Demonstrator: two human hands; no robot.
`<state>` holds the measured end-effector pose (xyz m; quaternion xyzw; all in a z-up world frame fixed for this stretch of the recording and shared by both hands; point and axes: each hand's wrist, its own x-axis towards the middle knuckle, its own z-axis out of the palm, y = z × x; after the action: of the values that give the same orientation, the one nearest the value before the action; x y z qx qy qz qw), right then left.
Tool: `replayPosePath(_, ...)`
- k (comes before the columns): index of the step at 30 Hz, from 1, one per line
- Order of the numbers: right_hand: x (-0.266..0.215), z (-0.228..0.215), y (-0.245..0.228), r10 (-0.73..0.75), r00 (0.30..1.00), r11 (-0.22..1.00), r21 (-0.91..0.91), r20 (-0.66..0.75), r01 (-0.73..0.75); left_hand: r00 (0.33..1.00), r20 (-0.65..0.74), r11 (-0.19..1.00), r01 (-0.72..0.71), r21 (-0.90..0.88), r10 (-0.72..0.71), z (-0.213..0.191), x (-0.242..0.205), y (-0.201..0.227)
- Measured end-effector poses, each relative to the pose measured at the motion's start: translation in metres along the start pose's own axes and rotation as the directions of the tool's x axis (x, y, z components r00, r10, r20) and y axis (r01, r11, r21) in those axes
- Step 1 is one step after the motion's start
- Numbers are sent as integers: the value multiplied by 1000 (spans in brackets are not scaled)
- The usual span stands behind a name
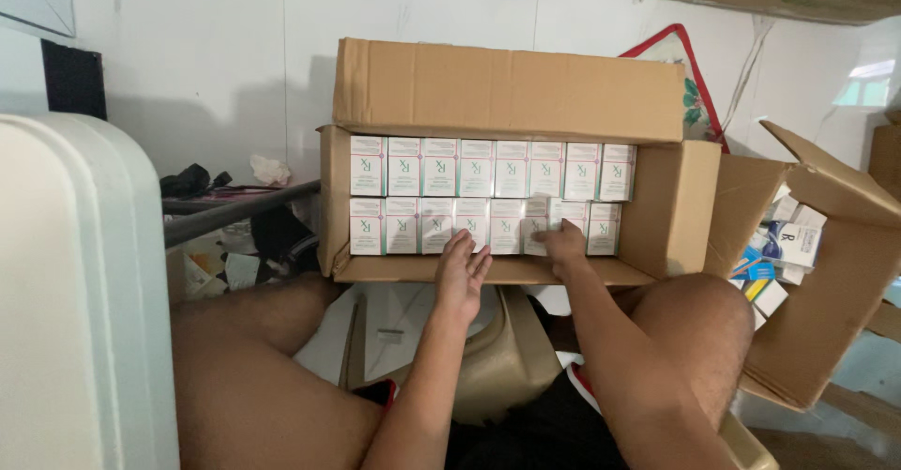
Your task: The person sits and repeatedly picks small white medicine boxes from a large cardboard carton, opens each box to reveal a blister pack, then closes and places the box on a nearby table. The person continues this cycle, stacking the boxes in neat rows on the table.
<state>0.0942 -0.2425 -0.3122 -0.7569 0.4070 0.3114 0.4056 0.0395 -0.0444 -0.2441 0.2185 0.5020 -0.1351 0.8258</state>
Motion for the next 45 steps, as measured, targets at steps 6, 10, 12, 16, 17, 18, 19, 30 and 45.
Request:
replayPosePath(6, -15, -12, -18, 57, 990, 811, 573, 125, -119, 996, 55, 979, -78, 191, 68, 10, -17, 1)
replayPosePath(10, -93, -29, -52, -221, 942, 680, 732, 251, -35, 960, 138, 880, -280, 384, 245, 34, -42, 10)
replayPosePath(12, -137, -47, -59, -388, 870, 781, 610, 304, 136, 898, 366, 865, -373, 335, 245, 41, -55, 17)
replayPosePath(16, -201, -66, -48, -722, 594, 662, 607, 356, 440, 704, 589, 661, -664, 349, 396, 43, -82, 29)
replayPosePath(17, -208, -66, -44, -784, 522, 586, 681, 337, 440, 726, 545, 699, -642, 317, 420, 44, -87, 32)
replayPosePath(18, -211, -65, -40, -765, 561, 582, 711, 315, 395, 747, 498, 733, -619, 281, 441, 45, -92, 34)
replayPosePath(19, -211, -62, -37, -744, 599, 576, 740, 297, 348, 767, 448, 764, -598, 242, 458, 45, -97, 36)
replayPosePath(30, -174, -55, -45, -709, 693, 460, 829, 128, 318, 750, 427, 187, -578, 794, 506, 34, -164, 57)
replayPosePath(45, -204, -62, -28, -871, 474, 426, 684, 132, 593, 441, 742, -271, -735, 621, 504, 33, -167, 40)
